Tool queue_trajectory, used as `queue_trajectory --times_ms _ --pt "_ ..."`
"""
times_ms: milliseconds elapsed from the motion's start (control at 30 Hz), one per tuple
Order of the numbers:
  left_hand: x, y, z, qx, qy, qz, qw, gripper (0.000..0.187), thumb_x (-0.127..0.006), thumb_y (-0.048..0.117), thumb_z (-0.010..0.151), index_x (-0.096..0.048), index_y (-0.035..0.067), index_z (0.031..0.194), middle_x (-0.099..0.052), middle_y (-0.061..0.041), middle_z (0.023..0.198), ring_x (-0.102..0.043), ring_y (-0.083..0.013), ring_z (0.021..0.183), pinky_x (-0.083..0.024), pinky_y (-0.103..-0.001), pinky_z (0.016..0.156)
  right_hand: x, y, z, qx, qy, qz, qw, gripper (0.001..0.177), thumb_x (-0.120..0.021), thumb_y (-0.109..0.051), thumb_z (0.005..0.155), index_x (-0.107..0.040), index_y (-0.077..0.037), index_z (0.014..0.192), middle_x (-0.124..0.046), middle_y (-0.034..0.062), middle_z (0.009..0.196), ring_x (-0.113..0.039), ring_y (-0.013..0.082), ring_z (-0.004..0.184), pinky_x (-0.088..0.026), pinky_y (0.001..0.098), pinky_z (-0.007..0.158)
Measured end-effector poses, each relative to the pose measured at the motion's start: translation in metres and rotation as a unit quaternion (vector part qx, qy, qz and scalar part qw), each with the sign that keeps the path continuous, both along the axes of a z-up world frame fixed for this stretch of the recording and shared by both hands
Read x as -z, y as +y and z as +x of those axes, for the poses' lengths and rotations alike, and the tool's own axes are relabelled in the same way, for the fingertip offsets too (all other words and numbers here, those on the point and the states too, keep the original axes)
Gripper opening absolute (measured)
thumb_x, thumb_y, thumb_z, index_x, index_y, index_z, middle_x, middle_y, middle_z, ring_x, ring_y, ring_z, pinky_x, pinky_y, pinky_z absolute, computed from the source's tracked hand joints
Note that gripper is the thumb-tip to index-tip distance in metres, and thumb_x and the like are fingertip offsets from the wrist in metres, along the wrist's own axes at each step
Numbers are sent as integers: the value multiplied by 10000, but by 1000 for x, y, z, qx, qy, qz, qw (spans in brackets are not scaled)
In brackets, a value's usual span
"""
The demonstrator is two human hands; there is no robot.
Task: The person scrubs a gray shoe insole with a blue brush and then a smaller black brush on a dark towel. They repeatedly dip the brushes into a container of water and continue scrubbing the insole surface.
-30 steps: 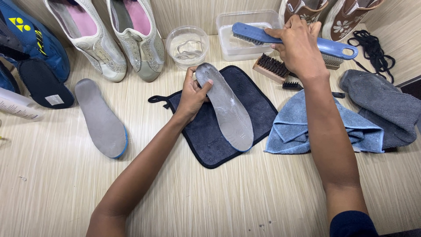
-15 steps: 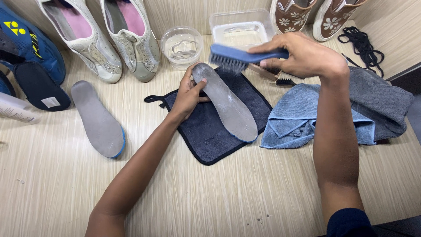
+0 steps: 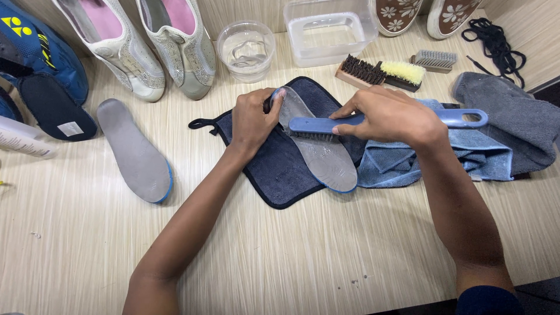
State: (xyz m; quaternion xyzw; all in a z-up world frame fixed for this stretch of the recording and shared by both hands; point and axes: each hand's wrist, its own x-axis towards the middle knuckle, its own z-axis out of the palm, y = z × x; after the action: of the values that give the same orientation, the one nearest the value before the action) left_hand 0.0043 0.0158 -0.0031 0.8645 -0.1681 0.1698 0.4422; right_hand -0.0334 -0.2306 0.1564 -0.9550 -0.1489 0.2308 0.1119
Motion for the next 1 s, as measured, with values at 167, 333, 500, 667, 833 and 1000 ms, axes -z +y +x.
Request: queue_trajectory --times_ms 167,333,500,667,833,1000 --pt "-19 6 -6 -26 -15 96 995 203 -755 216 936 -812 137 1114 -661 -84 625 -617 -218 656 -543 -327 548 52 17 -21 24 -118 47 992 356 -689 -307 1004 -752 -134 1308 -746 121 757 -587 153 427 -486 272 415" --pt "-4 4 4 -13 -21 68 997 181 -672 190 990 -824 101 950 -554 -127 571 -502 -273 830 -511 -400 780 21 21 -46 69 -48 84 993 398 -635 -255 1026 -705 -74 1374 -779 240 877 -669 254 498 -511 380 453" --pt "26 -4 17 52 23 -18 998 182 -634 123 963 -799 127 887 -591 -107 583 -554 -253 819 -490 -377 801 64 27 -22 100 -127 78 984 381 -649 -268 1042 -705 -80 1369 -763 216 843 -661 194 485 -513 303 416" --pt "10 -2 12 34 25 -25 999 167 -645 127 988 -754 68 876 -584 -103 544 -587 -280 698 -512 -390 734 20 36 -37 102 -26 90 990 403 -667 -289 1005 -715 -85 1349 -758 233 1132 -742 297 773 -579 394 577" --pt "10 -2 -3 -1 27 -133 991 155 -558 78 1033 -646 -8 938 -614 -160 543 -596 -227 521 -475 -337 551 16 39 -41 98 -84 86 988 375 -709 -267 991 -744 -80 1313 -775 242 936 -538 144 423 -432 285 364" --pt "-35 36 -57 -51 129 -168 976 116 -477 12 1038 -540 6 1135 -710 -142 691 -697 -178 526 -555 -278 547 -6 19 -33 25 -169 -82 982 314 -731 -319 969 -800 -215 1257 -816 154 956 -777 385 763 -609 462 651"
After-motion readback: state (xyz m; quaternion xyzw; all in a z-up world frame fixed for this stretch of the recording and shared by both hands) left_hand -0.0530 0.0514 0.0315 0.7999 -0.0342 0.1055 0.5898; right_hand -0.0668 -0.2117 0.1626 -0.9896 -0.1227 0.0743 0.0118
